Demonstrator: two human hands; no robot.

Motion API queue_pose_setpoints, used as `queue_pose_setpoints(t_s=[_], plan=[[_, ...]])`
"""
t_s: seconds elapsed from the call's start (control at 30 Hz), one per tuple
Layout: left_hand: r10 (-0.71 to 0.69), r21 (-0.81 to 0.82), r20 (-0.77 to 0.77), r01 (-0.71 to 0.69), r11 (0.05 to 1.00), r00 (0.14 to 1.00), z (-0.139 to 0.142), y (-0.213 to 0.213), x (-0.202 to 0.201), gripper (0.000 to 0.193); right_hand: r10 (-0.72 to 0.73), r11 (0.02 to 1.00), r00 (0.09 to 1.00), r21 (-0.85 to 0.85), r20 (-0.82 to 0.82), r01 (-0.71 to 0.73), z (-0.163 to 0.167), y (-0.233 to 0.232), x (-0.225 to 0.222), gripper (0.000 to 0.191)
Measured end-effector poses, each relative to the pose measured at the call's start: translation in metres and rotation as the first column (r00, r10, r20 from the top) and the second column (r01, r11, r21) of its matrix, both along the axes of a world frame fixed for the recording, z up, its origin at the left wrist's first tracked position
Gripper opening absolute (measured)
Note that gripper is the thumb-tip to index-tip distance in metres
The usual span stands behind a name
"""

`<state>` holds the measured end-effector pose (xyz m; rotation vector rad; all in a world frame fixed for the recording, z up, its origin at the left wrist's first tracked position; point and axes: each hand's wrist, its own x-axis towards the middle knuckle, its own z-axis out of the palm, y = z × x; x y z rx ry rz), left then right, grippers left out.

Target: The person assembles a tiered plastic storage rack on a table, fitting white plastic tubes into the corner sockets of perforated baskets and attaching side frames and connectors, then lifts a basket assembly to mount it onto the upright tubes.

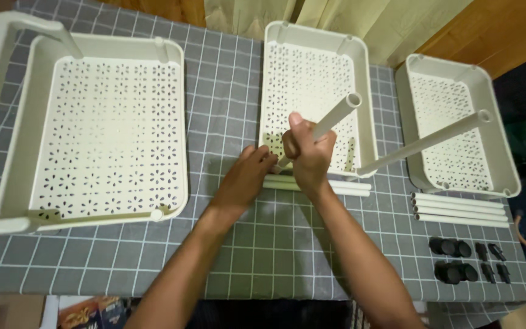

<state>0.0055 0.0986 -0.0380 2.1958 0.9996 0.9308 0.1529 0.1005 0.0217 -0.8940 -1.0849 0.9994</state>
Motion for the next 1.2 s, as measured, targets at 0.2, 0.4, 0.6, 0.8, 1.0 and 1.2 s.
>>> queue_pose_setpoints(t_s=[0.2, 0.4, 0.6, 0.8, 1.0, 1.2], plan=[[-0.015, 0.07, -0.071, 0.02, 0.997, 0.997, -0.005, 0.01, 0.004, 0.031, 0.088, 0.996, 0.988, 0.034, -0.127, -0.084, -0.008, 0.004, 0.013, 0.05], [-0.082, 0.002, -0.019, 0.082, 0.997, 0.996, 0.001, 0.006, -0.002, 0.032, 0.217, 0.975, 0.973, -0.023, -0.072, -0.219, -0.015, 0.01, 0.02, 0.052], [-0.028, 0.04, -0.038, 0.029, 0.999, 0.999, 0.001, 0.005, 0.004, 0.024, 0.245, 0.968, 0.969, -0.043, -0.016, -0.246, -0.014, 0.011, 0.022, 0.049], [-0.015, 0.071, 0.007, 0.014, 0.997, 1.0, 0.008, -0.001, -0.001, 0.026, 0.027, 0.994, 0.978, 0.097, 0.208, -0.048, -0.011, -0.007, 0.01, 0.028], [-0.015, 0.056, 0.024, 0.014, 0.998, 1.0, 0.01, -0.002, 0.0, 0.02, -0.18, 0.984, 0.979, 0.003, 0.09, 0.181, -0.019, -0.005, -0.009, 0.036], [-0.011, 0.038, -0.016, 0.011, 0.999, 1.0, 0.007, 0.006, 0.001, 0.017, -0.202, 0.978, 0.968, 0.077, 0.148, 0.192, -0.024, 0.007, -0.009, 0.053]])
